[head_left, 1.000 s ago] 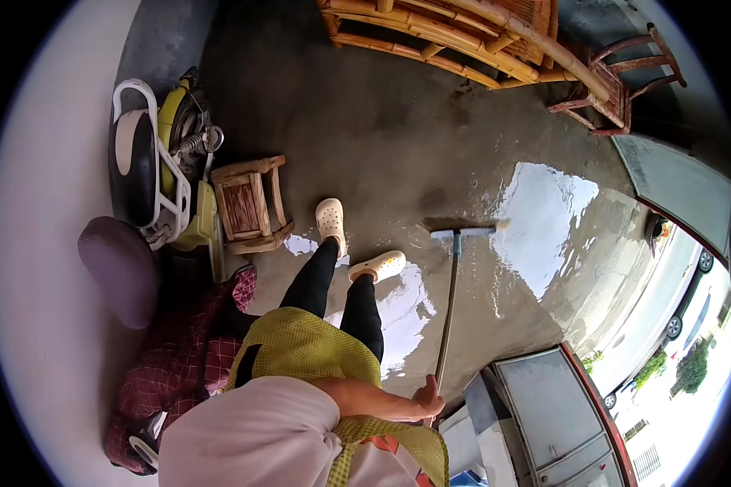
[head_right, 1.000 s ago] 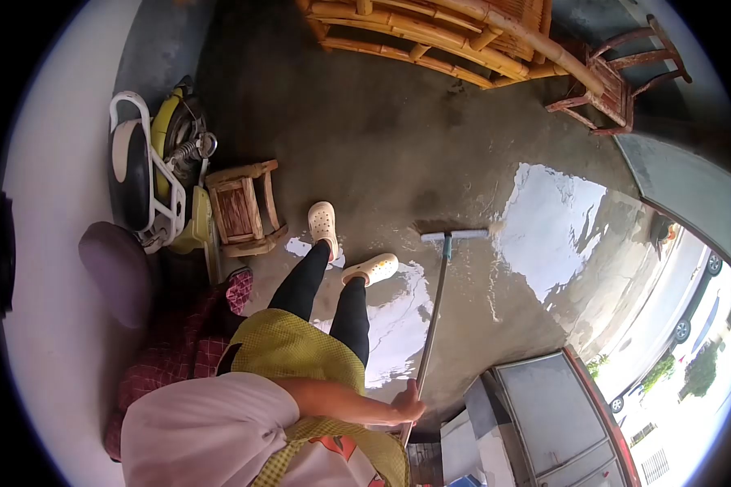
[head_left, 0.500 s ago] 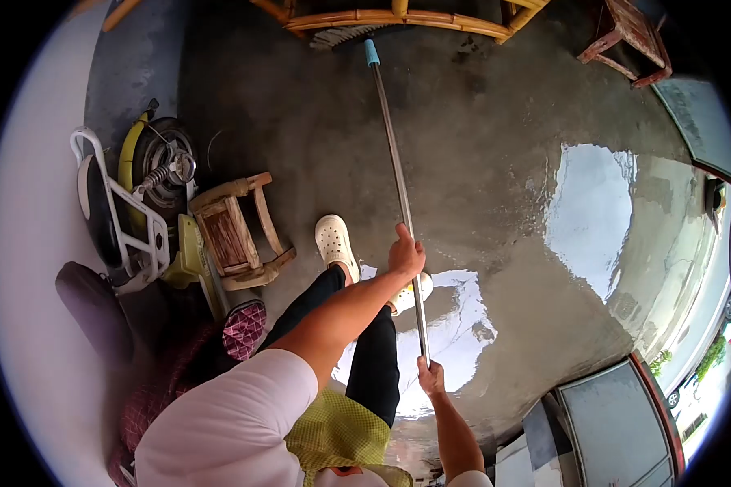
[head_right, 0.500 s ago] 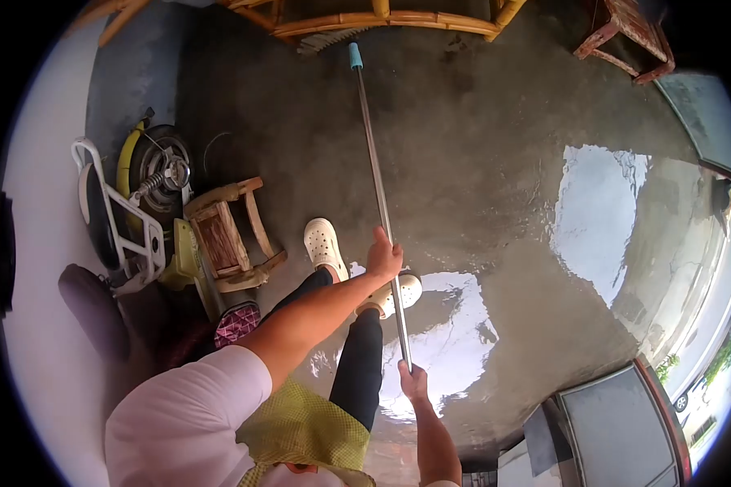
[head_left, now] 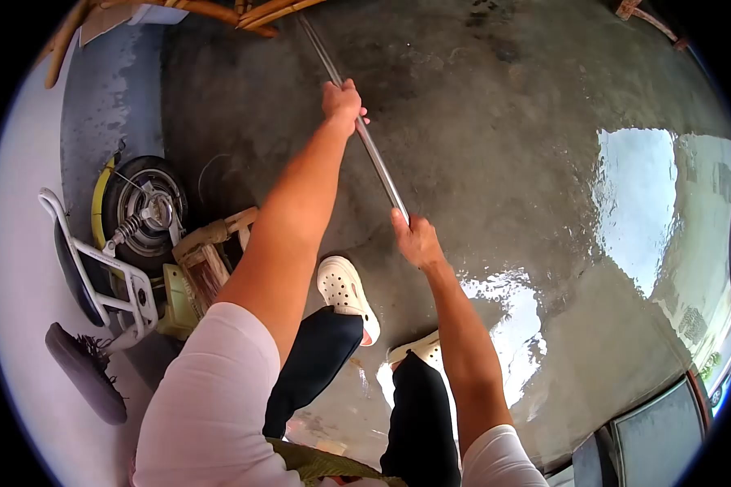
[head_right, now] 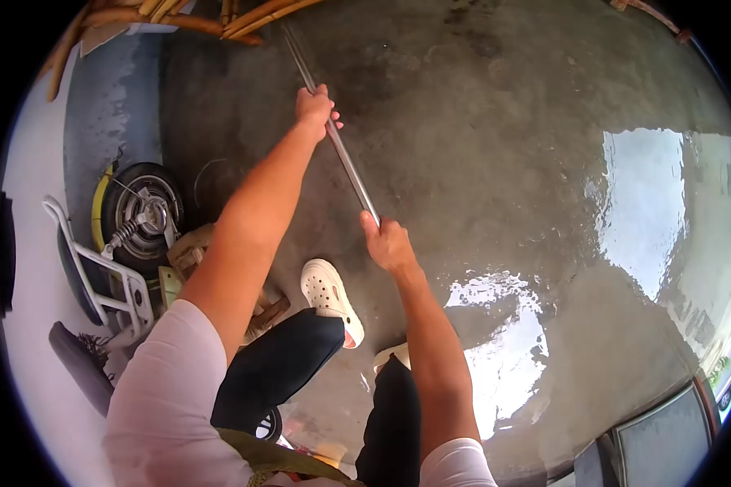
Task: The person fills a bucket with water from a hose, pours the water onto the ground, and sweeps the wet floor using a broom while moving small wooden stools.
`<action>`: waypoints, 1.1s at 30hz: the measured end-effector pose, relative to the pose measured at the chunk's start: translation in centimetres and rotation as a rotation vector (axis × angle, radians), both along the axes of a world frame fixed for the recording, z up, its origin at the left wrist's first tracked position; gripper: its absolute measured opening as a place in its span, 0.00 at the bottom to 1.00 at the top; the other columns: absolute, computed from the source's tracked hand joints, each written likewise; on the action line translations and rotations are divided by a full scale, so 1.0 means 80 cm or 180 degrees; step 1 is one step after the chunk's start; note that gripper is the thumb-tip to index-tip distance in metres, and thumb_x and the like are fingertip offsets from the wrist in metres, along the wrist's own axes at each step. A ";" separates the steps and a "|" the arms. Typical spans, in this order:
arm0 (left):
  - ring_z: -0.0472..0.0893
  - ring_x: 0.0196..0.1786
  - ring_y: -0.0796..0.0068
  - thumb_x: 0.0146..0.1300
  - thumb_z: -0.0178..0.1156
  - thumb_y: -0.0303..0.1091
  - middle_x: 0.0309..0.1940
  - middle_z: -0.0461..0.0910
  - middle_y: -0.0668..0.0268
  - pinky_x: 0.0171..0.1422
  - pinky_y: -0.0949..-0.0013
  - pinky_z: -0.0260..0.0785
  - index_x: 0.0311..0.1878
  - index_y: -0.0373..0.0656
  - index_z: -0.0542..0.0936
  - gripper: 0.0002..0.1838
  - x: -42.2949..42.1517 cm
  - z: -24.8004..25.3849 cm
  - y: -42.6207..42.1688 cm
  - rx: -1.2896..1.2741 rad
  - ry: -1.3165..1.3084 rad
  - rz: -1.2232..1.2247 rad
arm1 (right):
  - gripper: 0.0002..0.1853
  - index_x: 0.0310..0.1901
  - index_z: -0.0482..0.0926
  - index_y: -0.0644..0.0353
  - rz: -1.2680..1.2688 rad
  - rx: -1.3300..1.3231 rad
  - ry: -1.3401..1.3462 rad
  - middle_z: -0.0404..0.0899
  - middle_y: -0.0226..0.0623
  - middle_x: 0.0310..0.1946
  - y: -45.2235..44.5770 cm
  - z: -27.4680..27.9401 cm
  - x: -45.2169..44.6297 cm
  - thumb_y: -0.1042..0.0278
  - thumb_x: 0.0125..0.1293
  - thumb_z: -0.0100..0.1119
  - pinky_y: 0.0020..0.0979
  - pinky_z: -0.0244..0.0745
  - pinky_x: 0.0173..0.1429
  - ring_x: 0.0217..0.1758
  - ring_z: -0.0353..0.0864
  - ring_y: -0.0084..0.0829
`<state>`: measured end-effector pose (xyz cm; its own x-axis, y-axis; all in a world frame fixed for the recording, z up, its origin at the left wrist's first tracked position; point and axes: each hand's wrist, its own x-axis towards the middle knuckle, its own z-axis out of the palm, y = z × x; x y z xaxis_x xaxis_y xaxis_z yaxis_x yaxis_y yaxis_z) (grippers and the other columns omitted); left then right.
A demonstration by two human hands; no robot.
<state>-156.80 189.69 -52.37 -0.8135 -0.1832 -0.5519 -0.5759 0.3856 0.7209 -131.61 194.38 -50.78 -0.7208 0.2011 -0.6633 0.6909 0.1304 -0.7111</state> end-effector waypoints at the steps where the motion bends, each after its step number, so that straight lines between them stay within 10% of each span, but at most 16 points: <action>1: 0.66 0.15 0.73 0.63 0.46 0.40 0.23 0.66 0.63 0.14 0.63 0.67 0.37 0.44 0.59 0.11 -0.010 0.007 -0.001 -0.0007 -0.0173 0.0091 | 0.29 0.32 0.74 0.70 -0.0002 -0.0025 0.0014 0.73 0.62 0.27 0.007 0.009 -0.005 0.44 0.61 0.44 0.45 0.67 0.41 0.41 0.71 0.61; 5: 0.64 0.07 0.69 0.64 0.44 0.45 0.17 0.63 0.61 0.09 0.67 0.60 0.35 0.40 0.58 0.16 0.091 0.011 0.038 0.0119 0.0193 0.0067 | 0.28 0.31 0.74 0.68 0.0120 0.0139 -0.0543 0.74 0.55 0.24 0.055 0.047 0.076 0.44 0.62 0.43 0.41 0.67 0.36 0.31 0.74 0.52; 7: 0.68 0.08 0.68 0.63 0.44 0.44 0.14 0.66 0.61 0.11 0.66 0.62 0.33 0.41 0.56 0.16 0.246 0.002 0.052 0.0274 0.0165 -0.0161 | 0.22 0.27 0.72 0.68 -0.0230 -0.0117 -0.0763 0.66 0.36 0.15 0.063 0.078 0.222 0.52 0.63 0.45 0.31 0.64 0.28 0.23 0.66 0.24; 10: 0.72 0.15 0.76 0.62 0.49 0.42 0.17 0.71 0.66 0.15 0.72 0.63 0.44 0.43 0.56 0.17 0.508 0.089 0.040 0.1737 -0.1437 -0.1027 | 0.16 0.18 0.68 0.63 -0.0803 -0.0359 -0.1495 0.61 0.26 0.12 0.046 0.178 0.510 0.64 0.62 0.45 0.25 0.54 0.21 0.19 0.59 0.17; 13: 0.77 0.25 0.75 0.60 0.49 0.36 0.23 0.72 0.66 0.28 0.74 0.71 0.53 0.42 0.55 0.21 0.602 0.183 0.054 0.1978 -0.2612 -0.0832 | 0.21 0.15 0.66 0.59 -0.0864 0.0435 -0.0909 0.59 0.24 0.09 0.026 0.264 0.635 0.55 0.61 0.44 0.24 0.49 0.16 0.14 0.57 0.16; 19: 0.70 0.16 0.77 0.58 0.51 0.31 0.14 0.68 0.67 0.20 0.72 0.64 0.33 0.43 0.59 0.10 0.363 0.051 0.062 0.1350 -0.1247 -0.0483 | 0.19 0.20 0.68 0.66 -0.1025 -0.0347 -0.1306 0.62 0.30 0.12 0.029 0.076 0.364 0.59 0.62 0.44 0.29 0.57 0.22 0.20 0.60 0.19; 23: 0.72 0.17 0.72 0.56 0.53 0.28 0.24 0.70 0.61 0.21 0.70 0.71 0.37 0.43 0.59 0.12 0.099 -0.027 0.044 0.1399 0.0125 -0.0238 | 0.24 0.34 0.73 0.67 -0.0403 -0.0007 -0.0336 0.75 0.57 0.27 0.034 0.007 0.047 0.48 0.60 0.45 0.45 0.68 0.40 0.36 0.75 0.55; 26: 0.75 0.18 0.68 0.58 0.52 0.30 0.26 0.71 0.59 0.20 0.68 0.71 0.43 0.42 0.54 0.17 -0.004 -0.014 0.045 0.0886 -0.0102 -0.1134 | 0.19 0.37 0.74 0.63 -0.0551 0.0051 0.0106 0.76 0.53 0.34 0.051 -0.018 -0.124 0.52 0.60 0.46 0.45 0.68 0.45 0.42 0.74 0.52; 33: 0.69 0.16 0.74 0.55 0.48 0.25 0.21 0.66 0.64 0.16 0.68 0.69 0.43 0.44 0.53 0.16 0.120 -0.025 0.061 0.0738 -0.0391 -0.1338 | 0.20 0.34 0.72 0.64 -0.0925 -0.0453 -0.0015 0.75 0.53 0.28 0.037 -0.029 0.021 0.50 0.60 0.46 0.43 0.68 0.39 0.36 0.75 0.51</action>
